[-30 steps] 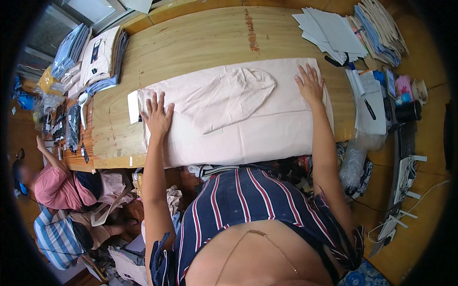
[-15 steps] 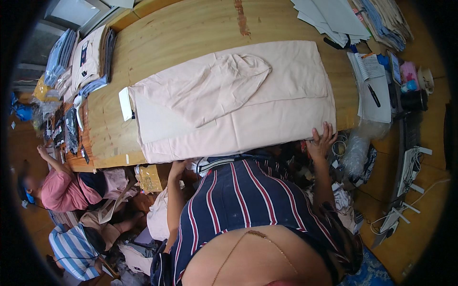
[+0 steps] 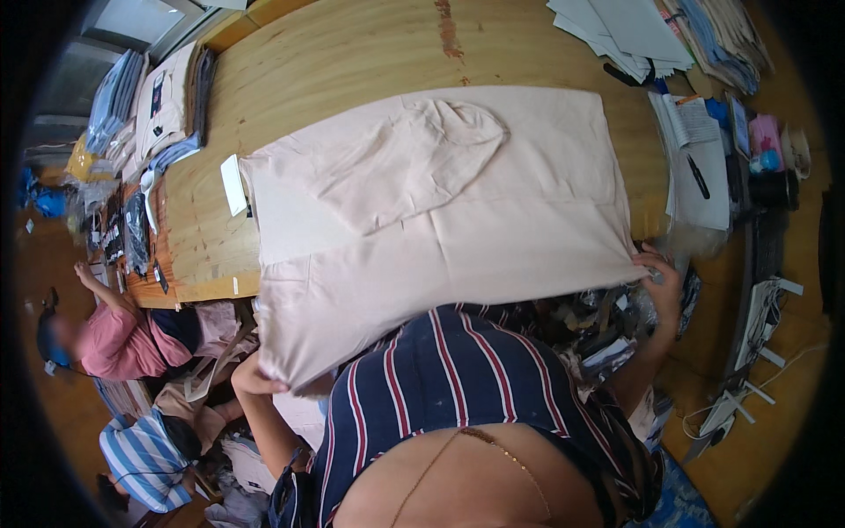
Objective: The person trims loose threads from a shirt using shears, folds the shirt using a cardboard template, and places the folded garment into a plastic bag.
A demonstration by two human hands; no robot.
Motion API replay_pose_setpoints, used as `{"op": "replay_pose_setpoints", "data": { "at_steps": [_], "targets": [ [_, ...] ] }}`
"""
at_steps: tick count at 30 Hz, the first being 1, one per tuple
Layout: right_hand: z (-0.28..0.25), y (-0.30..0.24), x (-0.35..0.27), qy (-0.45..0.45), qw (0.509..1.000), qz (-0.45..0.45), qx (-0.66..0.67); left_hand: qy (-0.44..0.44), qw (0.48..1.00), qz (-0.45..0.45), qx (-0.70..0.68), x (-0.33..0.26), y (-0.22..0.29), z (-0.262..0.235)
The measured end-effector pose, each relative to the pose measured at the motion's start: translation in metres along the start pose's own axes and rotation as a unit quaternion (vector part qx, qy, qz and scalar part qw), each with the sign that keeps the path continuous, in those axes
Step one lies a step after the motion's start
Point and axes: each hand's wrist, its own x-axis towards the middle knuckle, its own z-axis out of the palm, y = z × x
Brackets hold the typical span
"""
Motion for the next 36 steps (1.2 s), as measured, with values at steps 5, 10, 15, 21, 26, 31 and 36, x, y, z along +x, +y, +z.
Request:
{"op": "replay_pose_setpoints", "data": {
  "at_steps": [5, 10, 15, 21, 26, 31, 36],
  "targets": [
    [-0.019, 0.001, 0.056, 0.122, 0.949, 0.057, 0.286, 0.081, 0.935, 0.303, -0.167, 0.022, -0.051, -0.048],
    [0.023, -0.012, 0.193, 0.198, 0.932, 0.115, 0.282, 0.119, 0.911, 0.254, -0.301, 0.155, 0.043, -0.079],
    [0.075, 0.012, 0.262, 0.228, 0.964, 0.12, -0.061, 0.174, 0.962, 0.095, -0.189, 0.248, 0.053, -0.116],
    [0.063, -0.019, 0.234, 0.233, 0.929, -0.011, -0.287, 0.519, 0.777, 0.186, 0.304, 0.225, 0.032, -0.098],
    [0.106, 0.045, 0.224, 0.124, 0.924, -0.085, -0.351, 0.386, 0.808, 0.033, 0.445, 0.174, 0.015, -0.048],
    [0.101, -0.145, 0.25, -0.004, 0.866, 0.002, -0.499, 0.394, 0.78, 0.073, 0.481, 0.157, -0.032, -0.042],
    [0.199, -0.254, 0.184, -0.162, 0.818, -0.548, -0.063, 0.404, 0.77, 0.169, 0.464, 0.183, -0.031, -0.052]
  ]
}}
